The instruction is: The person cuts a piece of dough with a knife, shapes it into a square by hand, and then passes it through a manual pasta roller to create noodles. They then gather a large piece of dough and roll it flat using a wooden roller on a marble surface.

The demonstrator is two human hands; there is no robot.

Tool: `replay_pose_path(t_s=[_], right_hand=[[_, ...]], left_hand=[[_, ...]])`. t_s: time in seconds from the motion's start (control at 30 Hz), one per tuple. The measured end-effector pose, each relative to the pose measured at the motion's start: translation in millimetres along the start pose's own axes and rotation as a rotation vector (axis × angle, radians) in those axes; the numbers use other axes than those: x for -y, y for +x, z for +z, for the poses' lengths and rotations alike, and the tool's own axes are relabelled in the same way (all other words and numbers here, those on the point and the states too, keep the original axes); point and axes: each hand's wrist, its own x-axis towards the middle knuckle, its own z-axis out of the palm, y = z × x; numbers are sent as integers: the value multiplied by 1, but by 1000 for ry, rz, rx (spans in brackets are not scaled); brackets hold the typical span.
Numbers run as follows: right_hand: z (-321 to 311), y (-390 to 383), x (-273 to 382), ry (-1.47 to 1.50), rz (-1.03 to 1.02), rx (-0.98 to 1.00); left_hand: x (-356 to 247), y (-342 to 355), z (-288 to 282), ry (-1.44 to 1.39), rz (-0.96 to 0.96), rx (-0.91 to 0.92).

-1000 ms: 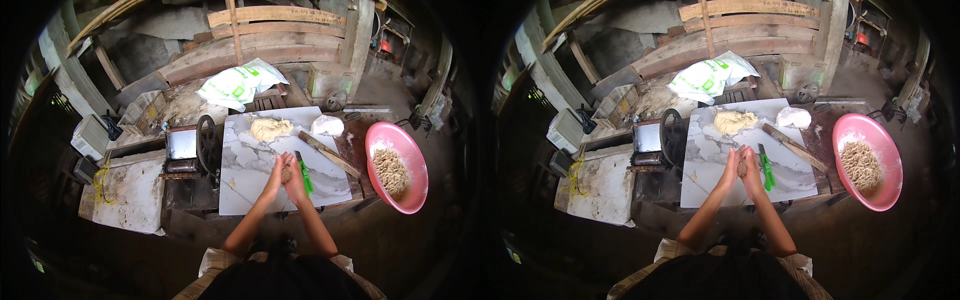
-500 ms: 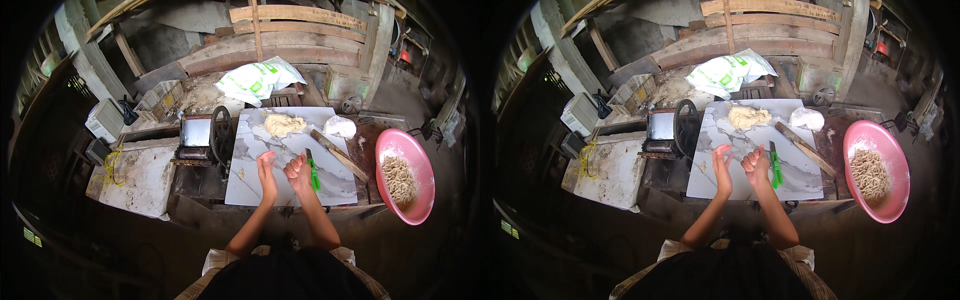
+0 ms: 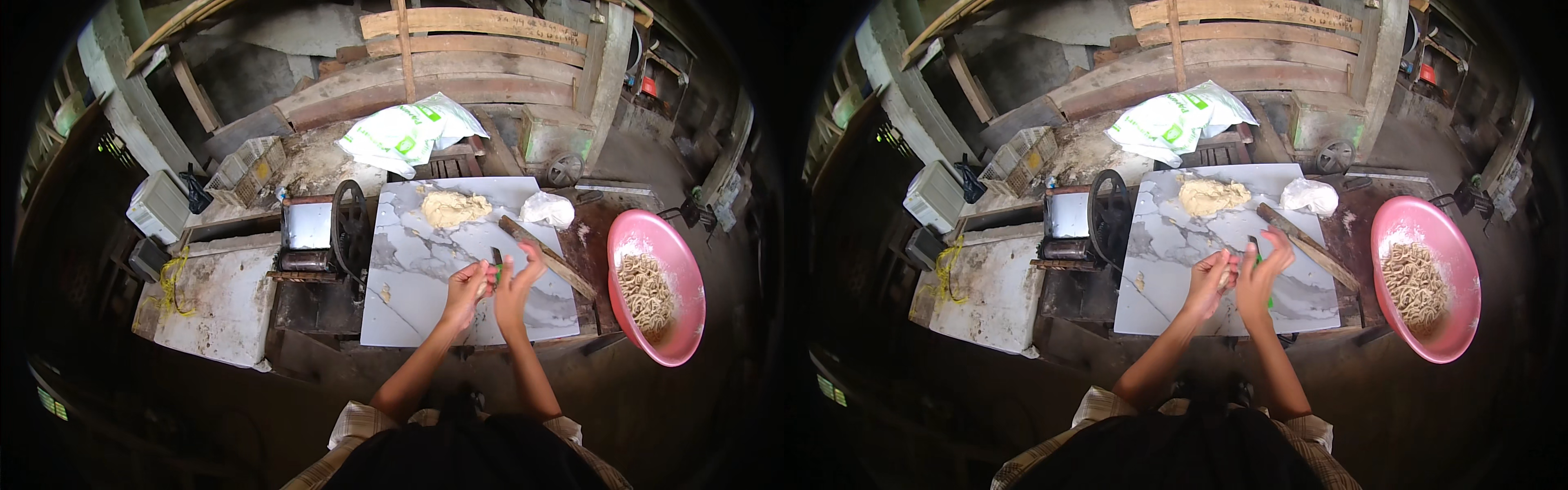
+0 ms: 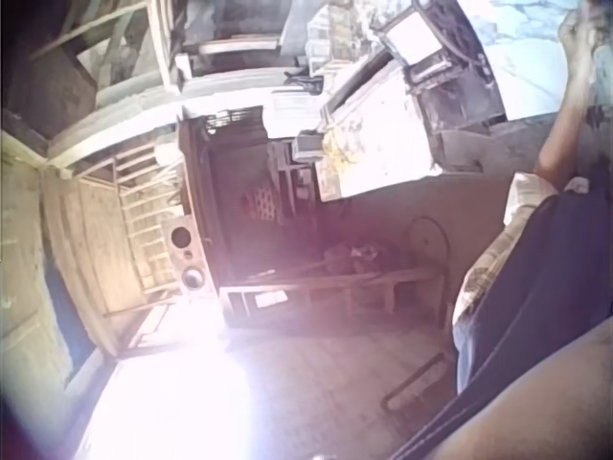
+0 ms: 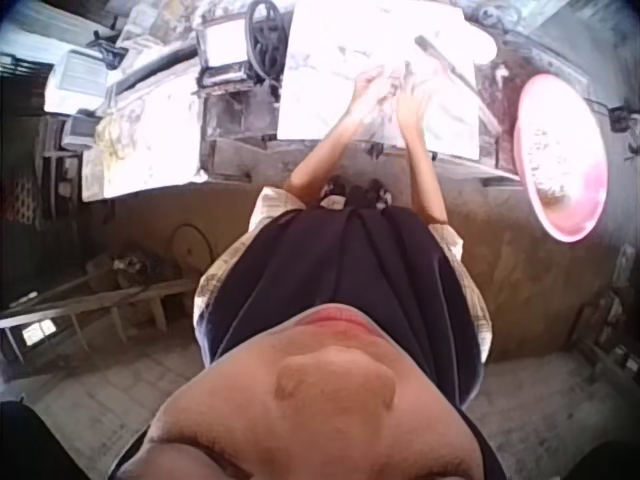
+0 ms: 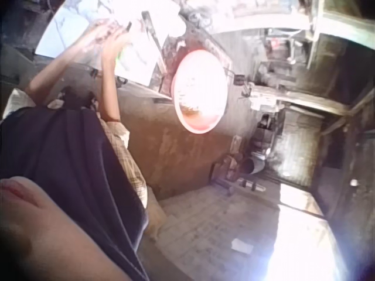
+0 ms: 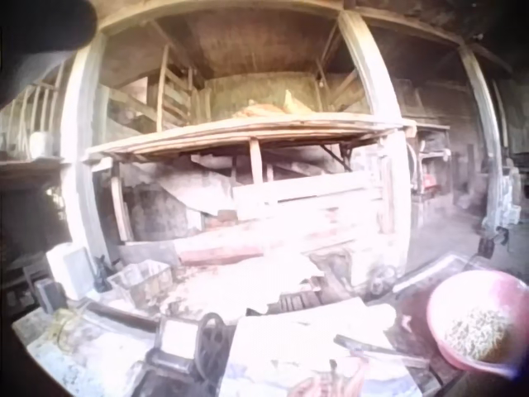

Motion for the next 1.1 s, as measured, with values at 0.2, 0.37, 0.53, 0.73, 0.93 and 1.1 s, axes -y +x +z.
replay_pose_path(t_s=[0.2,0.37,0.53,0.73,0.93,1.1], right_hand=[[-35,18,-37,148,253,-51],[2,-13,-27,757,701,210],[38,-25,-15,1140,1132,296],[52,-26,-49,1533,1409,243],[59,-20,-32,1612,1104,376],[62,-19,-1,916,765,420]], left_hand=[[-1,17,-23,-192,-31,86],[8,31,-42,-249,-5,231],[6,2,-22,689,371,30],[-29,3,-36,123,742,-142],[-3,6,-48,-4,310,-238],[3,9,-28,-59,113,-92]])
